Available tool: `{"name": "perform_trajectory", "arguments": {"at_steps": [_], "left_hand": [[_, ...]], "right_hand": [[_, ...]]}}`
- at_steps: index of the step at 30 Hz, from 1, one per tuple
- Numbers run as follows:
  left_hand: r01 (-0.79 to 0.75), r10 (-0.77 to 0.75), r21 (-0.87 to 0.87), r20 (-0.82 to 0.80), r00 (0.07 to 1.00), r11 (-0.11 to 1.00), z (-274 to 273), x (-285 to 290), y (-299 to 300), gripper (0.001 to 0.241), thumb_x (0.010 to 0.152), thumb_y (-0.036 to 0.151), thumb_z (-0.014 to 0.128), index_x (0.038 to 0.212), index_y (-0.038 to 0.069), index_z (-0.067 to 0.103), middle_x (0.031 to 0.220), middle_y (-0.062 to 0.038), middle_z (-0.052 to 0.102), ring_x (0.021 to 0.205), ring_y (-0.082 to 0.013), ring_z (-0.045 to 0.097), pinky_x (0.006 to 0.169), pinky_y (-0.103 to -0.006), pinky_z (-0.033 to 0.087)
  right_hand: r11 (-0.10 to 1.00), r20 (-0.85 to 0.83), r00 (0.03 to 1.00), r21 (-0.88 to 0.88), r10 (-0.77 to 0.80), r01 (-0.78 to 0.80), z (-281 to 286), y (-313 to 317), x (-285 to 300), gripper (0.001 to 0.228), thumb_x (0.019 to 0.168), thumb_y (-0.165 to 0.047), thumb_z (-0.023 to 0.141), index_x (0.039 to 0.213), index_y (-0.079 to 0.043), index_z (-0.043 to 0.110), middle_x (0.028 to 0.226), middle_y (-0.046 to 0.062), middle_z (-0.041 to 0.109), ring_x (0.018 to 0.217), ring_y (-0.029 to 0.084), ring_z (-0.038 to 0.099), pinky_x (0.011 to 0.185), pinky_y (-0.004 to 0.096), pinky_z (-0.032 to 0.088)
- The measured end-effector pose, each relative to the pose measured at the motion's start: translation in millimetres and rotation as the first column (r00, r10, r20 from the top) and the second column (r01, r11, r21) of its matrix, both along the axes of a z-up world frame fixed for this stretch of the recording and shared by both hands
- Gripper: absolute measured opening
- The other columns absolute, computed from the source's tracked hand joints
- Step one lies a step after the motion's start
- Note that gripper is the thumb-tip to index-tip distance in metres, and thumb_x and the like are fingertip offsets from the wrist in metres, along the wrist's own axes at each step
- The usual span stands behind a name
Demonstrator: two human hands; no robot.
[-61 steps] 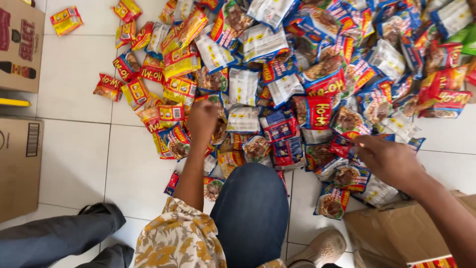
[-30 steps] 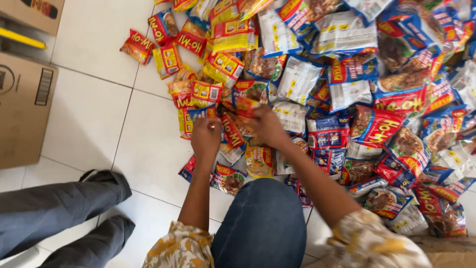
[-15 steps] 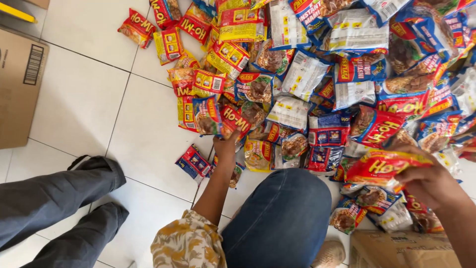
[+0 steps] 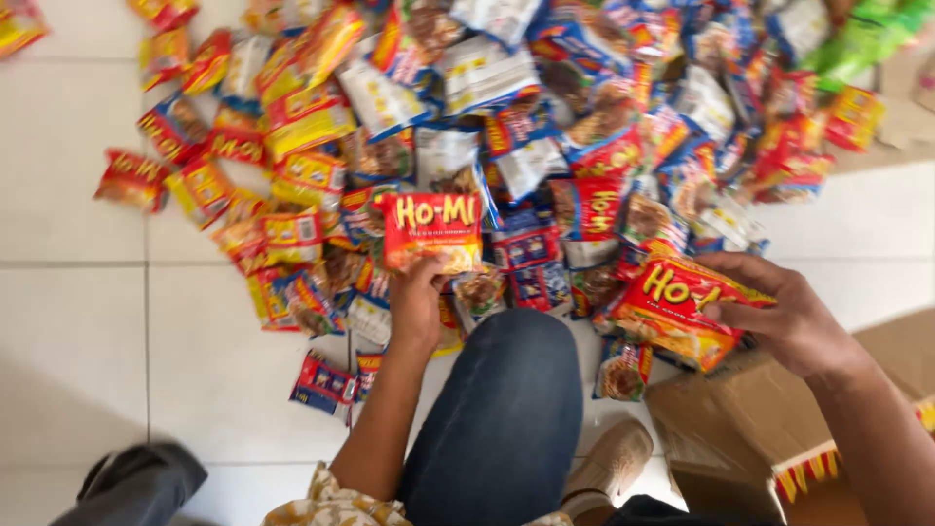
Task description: The recorder is packing individual packets of instant noodles from a large pile on the floor into a cardboard box.
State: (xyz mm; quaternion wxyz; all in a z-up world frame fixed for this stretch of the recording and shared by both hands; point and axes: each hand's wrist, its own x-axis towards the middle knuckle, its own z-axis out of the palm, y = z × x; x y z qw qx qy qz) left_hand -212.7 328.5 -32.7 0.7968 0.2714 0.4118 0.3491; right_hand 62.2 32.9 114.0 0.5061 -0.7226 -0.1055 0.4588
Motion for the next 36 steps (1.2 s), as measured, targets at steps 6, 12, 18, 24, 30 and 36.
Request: {"name": "perform_trajectory", "arguments": {"at_steps": [6, 12, 18, 24, 30, 36], "left_hand": [[0.49, -0.527, 0.352, 0.009, 0.85, 0.797, 107.0, 77.5, -24.5, 0.04, 0.095, 0.018, 0.077, 0.13, 0.004, 0.064, 0.116, -0.003, 0.073, 0.105, -0.0135, 0.068, 0.091, -0.0319, 0.056], [0.789, -0.818, 0.276, -0.012, 0.575, 0.55, 112.5, 150.4, -96.3, 0.047, 0.097, 0.03, 0.073, 0.139, 0.011, 0.063, 0.116, -0.001, 0.069, 0.098, -0.0122, 0.058, 0.08, -0.0322, 0.049], [0.873, -0.806, 0.09, 0.438, 0.398, 0.479, 152.2, 182.1, -154.1, 0.057, 0.098, 0.046, 0.063, 0.14, 0.009, 0.053, 0.127, -0.003, 0.07, 0.115, -0.0165, 0.068, 0.095, -0.0369, 0.056], [0.849, -0.948, 0.421, 0.132, 0.291, 0.319, 129.5, 194.5, -198.4, 0.075, 0.082, 0.02, 0.086, 0.145, 0.004, 0.048, 0.132, -0.008, 0.066, 0.122, -0.0188, 0.065, 0.107, -0.0368, 0.053], [0.861, -0.995, 0.502, 0.095, 0.044, 0.086, 114.2, 195.3, -249.7, 0.078, 0.079, 0.017, 0.089, 0.144, 0.004, 0.048, 0.13, -0.008, 0.066, 0.118, -0.017, 0.067, 0.103, -0.0347, 0.056], [0.78, -0.997, 0.624, -0.081, 0.001, -0.05, 112.5, 193.8, -297.7, 0.087, 0.077, 0.024, 0.092, 0.145, 0.003, 0.043, 0.134, -0.011, 0.062, 0.12, -0.0199, 0.064, 0.104, -0.036, 0.056]], "right_hand": [[0.97, -0.096, 0.983, 0.171, -0.156, 0.171, 32.0, -57.3, 4.1, 0.048, 0.081, 0.006, 0.074, 0.129, 0.01, 0.068, 0.123, 0.023, 0.068, 0.111, 0.027, 0.066, 0.102, 0.04, 0.052], [0.769, -0.051, 0.985, 0.619, -0.167, 0.163, 78.6, -46.6, -7.4, 0.038, 0.088, -0.003, 0.075, 0.125, 0.003, 0.07, 0.159, 0.012, 0.044, 0.146, 0.027, 0.049, 0.122, 0.044, 0.039], [0.778, -0.12, 0.953, 0.554, -0.278, 0.296, 72.6, -79.8, 7.1, 0.042, 0.086, -0.004, 0.075, 0.127, 0.004, 0.07, 0.145, 0.011, 0.057, 0.134, 0.025, 0.056, 0.117, 0.041, 0.045], [0.95, 0.337, 0.921, 0.297, -0.196, 0.094, 68.2, -123.0, 12.1, 0.053, 0.088, -0.008, 0.077, 0.138, 0.002, 0.062, 0.134, 0.012, 0.065, 0.121, 0.021, 0.064, 0.106, 0.036, 0.051], [0.86, 0.366, 0.877, -0.501, 0.311, -0.096, 148.4, -134.6, -14.9, 0.099, 0.067, -0.03, 0.088, 0.155, -0.023, 0.045, 0.111, 0.009, 0.075, 0.098, 0.025, 0.073, 0.089, 0.038, 0.057], [0.724, 0.372, 0.824, -0.687, 0.427, -0.066, 129.7, -184.0, -27.5, 0.088, 0.06, -0.033, 0.091, 0.138, -0.015, 0.055, 0.118, 0.013, 0.073, 0.111, 0.032, 0.068, 0.094, 0.043, 0.053]]}}
